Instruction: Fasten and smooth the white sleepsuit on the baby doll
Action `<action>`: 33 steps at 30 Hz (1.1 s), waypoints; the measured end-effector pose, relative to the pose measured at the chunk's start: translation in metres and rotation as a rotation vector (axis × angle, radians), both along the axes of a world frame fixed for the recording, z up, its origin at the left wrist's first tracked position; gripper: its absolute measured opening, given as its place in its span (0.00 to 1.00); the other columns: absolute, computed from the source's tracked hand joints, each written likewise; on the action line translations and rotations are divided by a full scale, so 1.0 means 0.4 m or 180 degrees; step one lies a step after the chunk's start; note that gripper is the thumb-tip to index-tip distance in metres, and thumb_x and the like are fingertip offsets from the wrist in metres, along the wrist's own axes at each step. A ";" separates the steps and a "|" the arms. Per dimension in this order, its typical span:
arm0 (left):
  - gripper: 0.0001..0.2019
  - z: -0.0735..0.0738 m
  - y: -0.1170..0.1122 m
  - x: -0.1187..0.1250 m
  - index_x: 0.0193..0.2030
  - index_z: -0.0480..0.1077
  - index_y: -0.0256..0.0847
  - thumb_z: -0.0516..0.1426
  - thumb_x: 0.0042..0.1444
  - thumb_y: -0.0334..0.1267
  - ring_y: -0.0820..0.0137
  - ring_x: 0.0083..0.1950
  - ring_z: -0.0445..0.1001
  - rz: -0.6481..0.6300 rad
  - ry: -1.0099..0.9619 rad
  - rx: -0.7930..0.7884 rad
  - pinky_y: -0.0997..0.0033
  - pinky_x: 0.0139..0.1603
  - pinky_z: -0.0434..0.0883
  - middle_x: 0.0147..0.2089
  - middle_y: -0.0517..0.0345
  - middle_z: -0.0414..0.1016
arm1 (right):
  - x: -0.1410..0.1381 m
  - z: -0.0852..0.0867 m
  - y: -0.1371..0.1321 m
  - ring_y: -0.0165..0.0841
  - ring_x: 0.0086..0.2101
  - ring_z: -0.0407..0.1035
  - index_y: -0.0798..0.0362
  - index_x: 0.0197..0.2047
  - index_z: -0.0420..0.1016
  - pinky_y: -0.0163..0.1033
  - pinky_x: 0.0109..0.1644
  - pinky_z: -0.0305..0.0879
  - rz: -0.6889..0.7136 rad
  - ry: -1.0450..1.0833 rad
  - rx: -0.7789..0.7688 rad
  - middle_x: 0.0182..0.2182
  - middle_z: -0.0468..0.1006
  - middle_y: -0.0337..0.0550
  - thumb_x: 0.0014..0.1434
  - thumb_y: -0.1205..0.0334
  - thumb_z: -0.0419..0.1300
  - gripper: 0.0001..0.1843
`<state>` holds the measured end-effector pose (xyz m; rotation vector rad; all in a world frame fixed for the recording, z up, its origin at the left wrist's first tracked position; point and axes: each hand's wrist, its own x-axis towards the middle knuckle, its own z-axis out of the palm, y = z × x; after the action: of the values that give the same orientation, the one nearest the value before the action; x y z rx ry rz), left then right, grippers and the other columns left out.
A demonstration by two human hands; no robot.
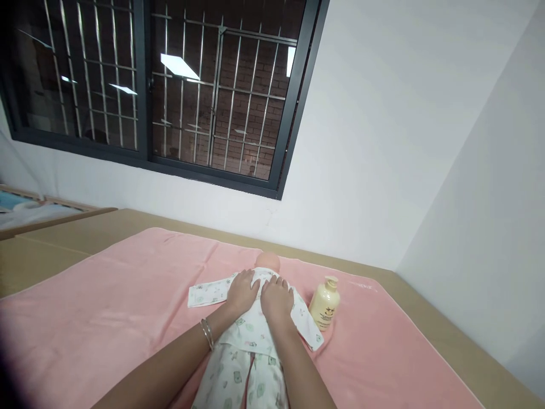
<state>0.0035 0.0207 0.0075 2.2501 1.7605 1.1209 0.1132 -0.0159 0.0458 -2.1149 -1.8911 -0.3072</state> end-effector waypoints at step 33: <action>0.16 -0.008 0.022 -0.012 0.51 0.75 0.44 0.50 0.62 0.36 0.66 0.57 0.71 -0.0790 -0.0660 0.0233 0.63 0.64 0.63 0.55 0.56 0.75 | 0.046 0.004 0.023 0.38 0.55 0.64 0.52 0.61 0.66 0.42 0.59 0.53 0.0870 0.0109 -0.0184 0.57 0.70 0.50 0.68 0.65 0.42 0.22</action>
<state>-0.0011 0.0297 0.0041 2.2209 1.3428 1.3260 0.1317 -0.0067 0.0474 -1.8502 -2.1586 -0.1568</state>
